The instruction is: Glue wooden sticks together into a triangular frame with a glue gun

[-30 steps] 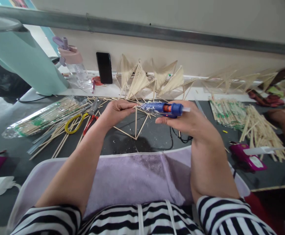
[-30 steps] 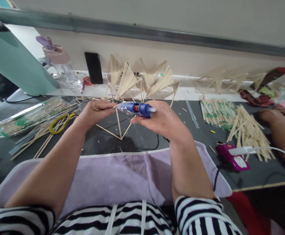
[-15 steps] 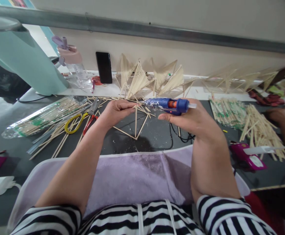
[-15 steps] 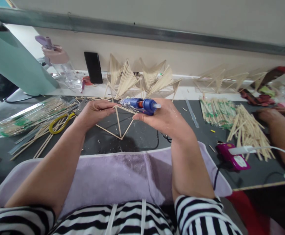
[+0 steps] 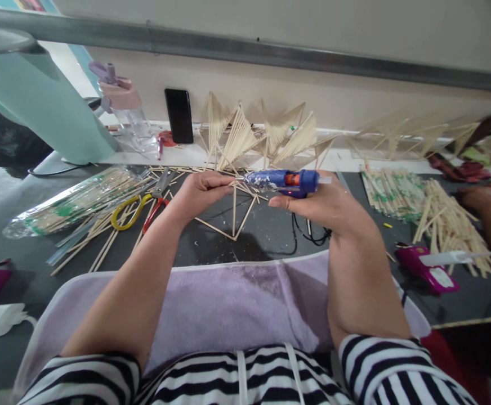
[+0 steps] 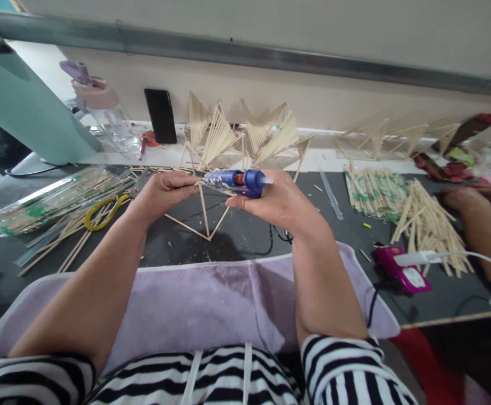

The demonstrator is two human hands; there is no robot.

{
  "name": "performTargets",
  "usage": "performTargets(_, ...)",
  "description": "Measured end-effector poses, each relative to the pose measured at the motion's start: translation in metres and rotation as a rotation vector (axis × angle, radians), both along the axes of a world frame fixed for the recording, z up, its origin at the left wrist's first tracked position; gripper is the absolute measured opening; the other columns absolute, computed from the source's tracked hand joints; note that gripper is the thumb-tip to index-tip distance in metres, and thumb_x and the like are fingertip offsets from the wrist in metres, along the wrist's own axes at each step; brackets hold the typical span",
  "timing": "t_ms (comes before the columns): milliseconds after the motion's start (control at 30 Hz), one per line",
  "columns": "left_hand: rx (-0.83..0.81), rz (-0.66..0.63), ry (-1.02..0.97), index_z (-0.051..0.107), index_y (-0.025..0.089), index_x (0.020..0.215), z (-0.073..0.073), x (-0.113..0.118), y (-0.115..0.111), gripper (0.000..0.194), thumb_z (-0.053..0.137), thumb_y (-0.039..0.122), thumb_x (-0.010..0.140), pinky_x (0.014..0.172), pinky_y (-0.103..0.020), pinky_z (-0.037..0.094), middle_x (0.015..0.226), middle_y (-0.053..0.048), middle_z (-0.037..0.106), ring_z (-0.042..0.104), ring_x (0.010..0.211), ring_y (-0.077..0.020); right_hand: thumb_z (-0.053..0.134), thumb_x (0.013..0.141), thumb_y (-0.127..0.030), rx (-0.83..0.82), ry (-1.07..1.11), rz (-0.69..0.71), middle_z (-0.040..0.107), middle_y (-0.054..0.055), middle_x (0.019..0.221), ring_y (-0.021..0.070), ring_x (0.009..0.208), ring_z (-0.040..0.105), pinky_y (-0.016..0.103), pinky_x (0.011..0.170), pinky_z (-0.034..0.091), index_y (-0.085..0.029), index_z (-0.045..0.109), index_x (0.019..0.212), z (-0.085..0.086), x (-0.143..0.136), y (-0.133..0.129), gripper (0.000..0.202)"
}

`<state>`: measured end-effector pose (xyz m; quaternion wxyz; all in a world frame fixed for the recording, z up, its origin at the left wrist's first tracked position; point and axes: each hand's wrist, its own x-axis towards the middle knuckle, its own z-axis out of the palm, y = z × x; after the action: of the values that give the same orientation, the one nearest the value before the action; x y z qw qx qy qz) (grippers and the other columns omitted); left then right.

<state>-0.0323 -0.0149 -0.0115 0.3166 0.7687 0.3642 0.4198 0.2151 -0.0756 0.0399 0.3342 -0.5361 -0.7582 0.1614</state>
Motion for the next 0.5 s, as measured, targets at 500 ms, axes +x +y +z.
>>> performTargets(500,-0.011,0.005,0.027,0.079,0.022,0.094,0.0016,-0.0001,-0.0017,0.021,0.071,0.035,0.079,0.079,-0.025,0.053,0.092,-0.005,0.076,0.068,0.084,-0.0160,0.080,0.067,-0.046,-0.017,0.031,0.018,0.071,0.001,0.074,0.0196,0.070,0.064,0.031,0.062,0.051,-0.022,0.073,0.082,0.0011,0.0017,0.0023,0.030)
